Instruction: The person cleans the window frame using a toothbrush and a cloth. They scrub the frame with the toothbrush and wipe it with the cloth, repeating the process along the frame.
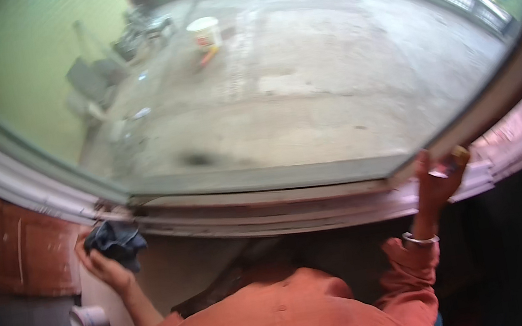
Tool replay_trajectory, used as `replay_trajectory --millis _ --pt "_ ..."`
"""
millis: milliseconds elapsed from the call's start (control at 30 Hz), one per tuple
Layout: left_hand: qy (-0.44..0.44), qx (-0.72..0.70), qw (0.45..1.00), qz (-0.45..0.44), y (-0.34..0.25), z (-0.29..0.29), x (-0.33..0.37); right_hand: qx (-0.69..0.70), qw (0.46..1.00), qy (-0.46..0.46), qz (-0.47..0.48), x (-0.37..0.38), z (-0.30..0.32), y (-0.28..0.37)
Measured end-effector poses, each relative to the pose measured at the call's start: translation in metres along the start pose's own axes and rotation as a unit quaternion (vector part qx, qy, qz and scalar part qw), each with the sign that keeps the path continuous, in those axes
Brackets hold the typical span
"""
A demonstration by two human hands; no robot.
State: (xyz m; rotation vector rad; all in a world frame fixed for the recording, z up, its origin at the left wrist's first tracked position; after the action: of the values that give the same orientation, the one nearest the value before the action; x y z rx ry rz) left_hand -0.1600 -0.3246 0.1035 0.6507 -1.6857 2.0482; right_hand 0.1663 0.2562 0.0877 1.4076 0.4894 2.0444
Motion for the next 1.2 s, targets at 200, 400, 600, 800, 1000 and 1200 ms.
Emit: replay_trajectory --millis 200,400,600,800,1000,1200 --pt "0.105 0.125 0.983 -0.078 -0.059 -0.070 0.058 -0.111 0.991 -0.067 -0.039 0.017 0.070 -0.037" --pt "0.229 0.094 0.969 -0.015 0.093 -0.037 0.117 -0.110 0.988 -0.030 -0.107 0.018 0.072 -0.035" --pt "0.174 -0.094 0.972 0.123 0.066 -0.083 0.103 -0.053 0.995 -0.034 -0.082 0.032 0.075 -0.011" --pt "0.184 -0.052 0.979 0.068 0.112 -0.070 0.105 0.025 0.994 -0.039 -0.095 0.025 0.076 -0.011" --pt "0.185 -0.089 0.975 0.084 0.120 -0.080 0.094 0.035 0.996 -0.049 -0.068 0.024 0.076 0.002" --pt "0.215 -0.112 0.969 0.052 0.161 -0.084 0.112 -0.274 0.958 -0.065 -0.059 0.027 0.088 0.012"
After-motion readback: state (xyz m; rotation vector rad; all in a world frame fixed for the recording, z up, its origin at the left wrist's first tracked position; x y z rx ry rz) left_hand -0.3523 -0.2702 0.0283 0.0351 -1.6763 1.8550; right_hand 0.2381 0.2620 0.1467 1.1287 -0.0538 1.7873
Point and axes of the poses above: each hand's wrist, its own x-axis towards the middle knuckle, its own z-axis out of the back of the hand, y = z × x, the point moved 6 cm from there along x, towards the middle knuckle, and after that the axes turned 12 degrees about y, right-handed, at the moved point
